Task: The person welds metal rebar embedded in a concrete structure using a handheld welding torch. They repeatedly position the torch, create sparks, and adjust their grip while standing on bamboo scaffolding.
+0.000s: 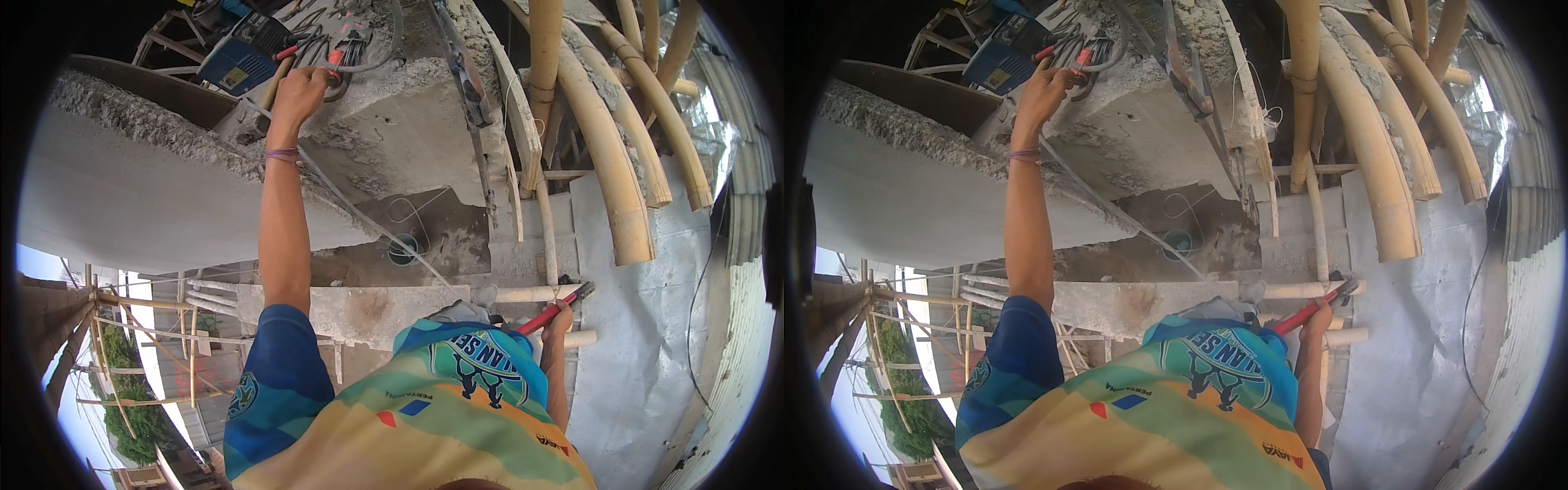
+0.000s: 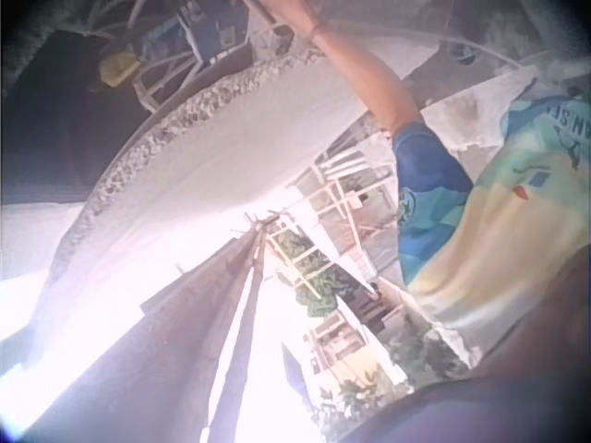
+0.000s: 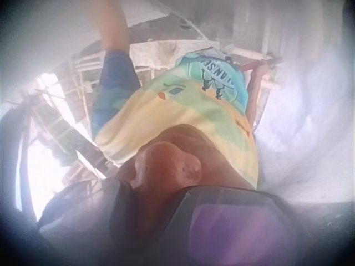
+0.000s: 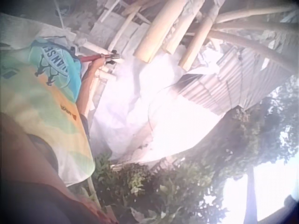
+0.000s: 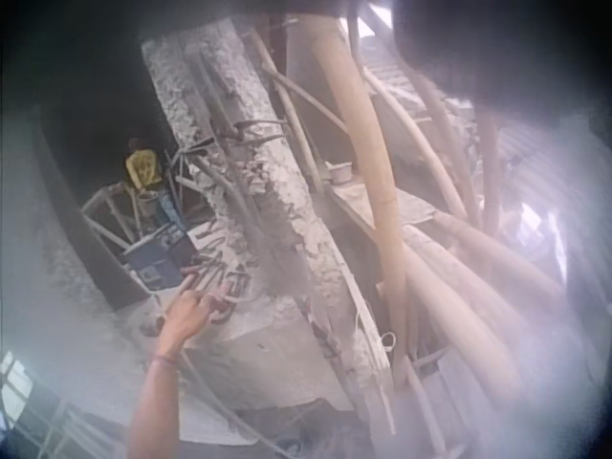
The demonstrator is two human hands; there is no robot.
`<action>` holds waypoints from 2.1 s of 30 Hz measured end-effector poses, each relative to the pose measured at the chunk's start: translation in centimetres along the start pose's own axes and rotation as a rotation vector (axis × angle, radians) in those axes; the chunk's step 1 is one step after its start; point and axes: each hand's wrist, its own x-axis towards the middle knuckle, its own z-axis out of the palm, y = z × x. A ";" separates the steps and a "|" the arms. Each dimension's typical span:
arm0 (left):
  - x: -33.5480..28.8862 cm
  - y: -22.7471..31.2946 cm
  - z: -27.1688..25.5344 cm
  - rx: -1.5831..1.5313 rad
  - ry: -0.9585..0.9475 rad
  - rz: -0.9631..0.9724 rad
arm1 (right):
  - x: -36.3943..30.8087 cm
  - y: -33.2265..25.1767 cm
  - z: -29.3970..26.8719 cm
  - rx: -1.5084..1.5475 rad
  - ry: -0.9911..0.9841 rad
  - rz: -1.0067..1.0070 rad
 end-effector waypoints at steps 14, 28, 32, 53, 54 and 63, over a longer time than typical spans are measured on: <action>-10.6 1.1 -4.9 -0.213 -0.315 -0.180 | -1.3 0.2 -0.2 0.067 0.021 0.112; -34.0 8.8 -0.6 -0.770 -0.478 -0.286 | -3.9 -1.3 -1.7 0.132 0.031 0.053; -34.6 12.4 3.5 -0.731 -0.525 -0.092 | -6.8 -3.3 -2.1 -0.018 -0.136 -0.060; -34.2 28.1 19.7 -1.169 -0.754 0.090 | -7.1 -2.7 -1.3 0.110 0.028 -0.232; -34.2 28.6 20.2 -1.205 -0.767 0.074 | -8.4 -3.2 -1.2 0.091 -0.046 -0.255; -34.3 30.0 22.6 -1.207 -0.737 0.239 | -12.3 -6.4 1.1 0.106 -0.204 -0.300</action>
